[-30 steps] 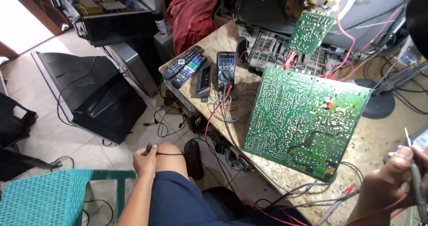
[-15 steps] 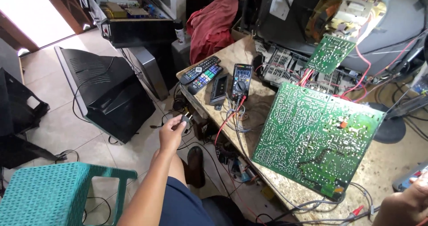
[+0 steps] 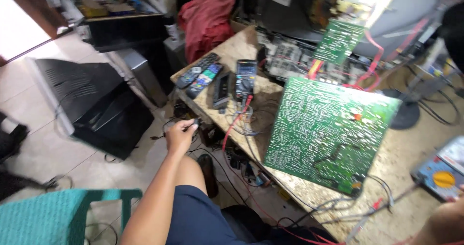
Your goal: A person is diagnosing and repairing a circuit board from a CRT television using a magnifying glass, multimeter probes, and a soldering iron.
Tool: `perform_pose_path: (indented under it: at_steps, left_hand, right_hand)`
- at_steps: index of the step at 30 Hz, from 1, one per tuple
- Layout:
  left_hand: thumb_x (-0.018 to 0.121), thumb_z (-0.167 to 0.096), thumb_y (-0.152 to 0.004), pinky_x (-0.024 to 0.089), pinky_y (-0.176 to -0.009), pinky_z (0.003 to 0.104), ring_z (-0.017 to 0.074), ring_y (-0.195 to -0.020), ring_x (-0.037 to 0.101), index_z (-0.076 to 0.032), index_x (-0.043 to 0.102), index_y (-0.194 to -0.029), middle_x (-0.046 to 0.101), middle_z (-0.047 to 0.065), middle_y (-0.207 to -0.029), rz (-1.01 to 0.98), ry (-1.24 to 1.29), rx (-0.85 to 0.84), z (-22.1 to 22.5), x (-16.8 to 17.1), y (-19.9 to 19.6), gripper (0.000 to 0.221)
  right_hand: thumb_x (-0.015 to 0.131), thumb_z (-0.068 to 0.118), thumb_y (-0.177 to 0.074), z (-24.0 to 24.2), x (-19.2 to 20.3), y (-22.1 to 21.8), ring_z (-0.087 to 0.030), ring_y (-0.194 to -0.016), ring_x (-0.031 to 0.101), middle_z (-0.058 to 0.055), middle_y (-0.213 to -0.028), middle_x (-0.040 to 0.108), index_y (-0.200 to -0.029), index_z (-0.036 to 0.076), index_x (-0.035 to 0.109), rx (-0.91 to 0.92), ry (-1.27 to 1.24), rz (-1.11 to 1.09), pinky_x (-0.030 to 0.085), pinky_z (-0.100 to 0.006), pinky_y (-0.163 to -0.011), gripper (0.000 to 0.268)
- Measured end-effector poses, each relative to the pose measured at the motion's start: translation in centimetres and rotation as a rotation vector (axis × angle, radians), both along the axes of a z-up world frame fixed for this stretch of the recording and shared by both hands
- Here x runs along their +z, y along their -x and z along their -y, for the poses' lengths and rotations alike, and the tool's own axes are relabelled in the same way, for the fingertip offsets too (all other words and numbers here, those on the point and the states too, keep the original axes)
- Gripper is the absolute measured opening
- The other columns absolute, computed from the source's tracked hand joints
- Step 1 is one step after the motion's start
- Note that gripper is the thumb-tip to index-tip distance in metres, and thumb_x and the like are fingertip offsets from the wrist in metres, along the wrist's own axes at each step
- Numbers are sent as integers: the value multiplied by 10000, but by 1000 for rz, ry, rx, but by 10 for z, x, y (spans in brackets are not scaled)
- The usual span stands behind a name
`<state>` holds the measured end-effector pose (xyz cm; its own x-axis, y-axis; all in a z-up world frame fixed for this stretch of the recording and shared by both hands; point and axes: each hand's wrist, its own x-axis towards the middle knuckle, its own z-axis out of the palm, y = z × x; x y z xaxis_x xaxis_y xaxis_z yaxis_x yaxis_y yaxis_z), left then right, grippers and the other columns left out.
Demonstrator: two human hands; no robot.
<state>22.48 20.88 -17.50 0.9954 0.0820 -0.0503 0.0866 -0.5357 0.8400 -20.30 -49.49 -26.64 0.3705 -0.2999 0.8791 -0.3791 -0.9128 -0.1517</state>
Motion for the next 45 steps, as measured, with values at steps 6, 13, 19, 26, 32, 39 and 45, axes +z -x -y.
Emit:
perform_pose_path:
  at_steps: [6,13,19,26,32,39,45]
  left_hand:
    - [794,-160,-880,524,-954,288,158,-976,735,-88,802,-1129,784,70,-1046,297,14,-128,6,-40,-15,259]
    - [753,-179,-949,517,-988,314,189,-1049,706,-40,777,-1187,757,97,-1117,147,-91,-28,19,-13,-7,276]
    - [764,-202,-942,532,-946,305,180,-1015,714,-85,786,-1184,762,64,-1100,97,-109,53,28,-7,-5,269]
    - [734,-163,-1018,481,-897,527,321,-1080,620,-79,729,-1282,652,159,-1183,453,-163,86,42,-14,21,277]
    - [755,11,-1014,463,-894,554,459,-1008,544,97,511,-1229,476,286,-1159,736,-185,268,35,-48,55,336]
    - [711,31,-1002,495,-973,506,433,-1021,587,68,475,-1239,443,280,-1214,537,-105,201,7,-76,73,337]
    - [693,-36,-1000,491,-882,519,380,-1036,638,28,505,-1225,527,227,-1221,420,-78,211,11,-75,81,300]
  right_hand:
    - [738,-113,-1142,-205,212,-6,-359,-1018,641,-232,-1169,658,-1355,-136,720,-23,-315,192,463,-412,-930,215]
    - [745,181,-955,-229,218,11,-215,-1020,674,-63,-1130,715,-1083,123,745,104,-513,-270,475,-317,-962,140]
    - [721,193,-880,-230,185,19,-194,-1035,738,-31,-1133,759,-1253,230,734,333,-648,-490,551,-314,-903,376]
    - [642,277,-939,-263,180,29,-123,-771,721,58,-920,742,-1177,353,711,379,-632,-631,703,-247,-634,259]
    - [782,337,-872,-278,192,18,-249,-979,620,-23,-994,665,-1083,215,680,514,-321,-662,503,-357,-638,264]
    - [704,270,-930,-283,188,43,-274,-853,578,-41,-971,639,-1042,198,647,507,-205,-802,444,-412,-550,145]
    - [609,153,-978,-295,187,105,-373,-896,667,-171,-1082,691,-1116,206,673,434,-17,-597,537,-465,-703,160]
